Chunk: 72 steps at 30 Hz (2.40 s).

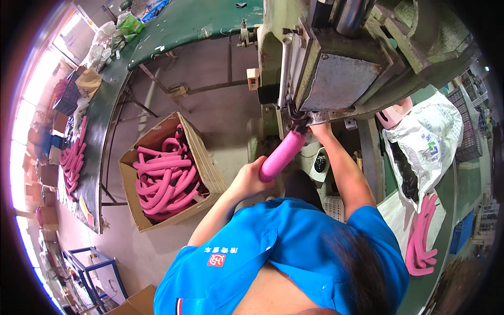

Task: The person repeatedly picks up pink foam tubes and black plastic clips, inserts the clips into the ends of the tubes, and places the assembled units into a cardboard box. The process is repeated continuously throughout the clip.

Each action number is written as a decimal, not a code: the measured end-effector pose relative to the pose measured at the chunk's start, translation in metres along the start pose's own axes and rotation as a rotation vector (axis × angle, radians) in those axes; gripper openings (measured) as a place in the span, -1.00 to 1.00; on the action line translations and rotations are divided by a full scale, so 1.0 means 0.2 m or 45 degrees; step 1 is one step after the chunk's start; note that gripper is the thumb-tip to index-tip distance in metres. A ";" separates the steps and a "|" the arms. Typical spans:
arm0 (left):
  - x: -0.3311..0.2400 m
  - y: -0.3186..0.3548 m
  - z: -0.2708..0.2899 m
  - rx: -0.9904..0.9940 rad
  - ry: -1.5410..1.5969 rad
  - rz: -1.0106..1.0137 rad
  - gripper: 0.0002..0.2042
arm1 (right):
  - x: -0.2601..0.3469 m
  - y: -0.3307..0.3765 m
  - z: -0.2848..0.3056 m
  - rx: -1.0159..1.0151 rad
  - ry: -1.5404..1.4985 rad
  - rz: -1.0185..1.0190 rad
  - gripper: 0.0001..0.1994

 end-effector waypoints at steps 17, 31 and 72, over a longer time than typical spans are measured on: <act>0.19 0.98 1.10 -0.837 -1.016 0.641 -0.55 | 0.34 0.55 -0.14 0.566 -0.804 -0.420 -0.83; 0.81 0.38 0.19 0.293 -0.499 0.421 -0.52 | -0.37 1.30 1.73 -0.877 0.954 0.046 -0.58; -0.97 0.05 -0.58 0.109 -0.141 -0.246 -0.52 | -0.53 0.98 2.13 -0.481 1.540 -0.067 -0.81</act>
Point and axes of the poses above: each hand's wrist, its own y-axis away from the middle knuckle, its own z-axis out of the back of the hand, x = y × z, the point moved 10 cm from there along -y, towards the middle knuckle, and after that the axes turned 9 degrees about -z, right-handed, at the moved point
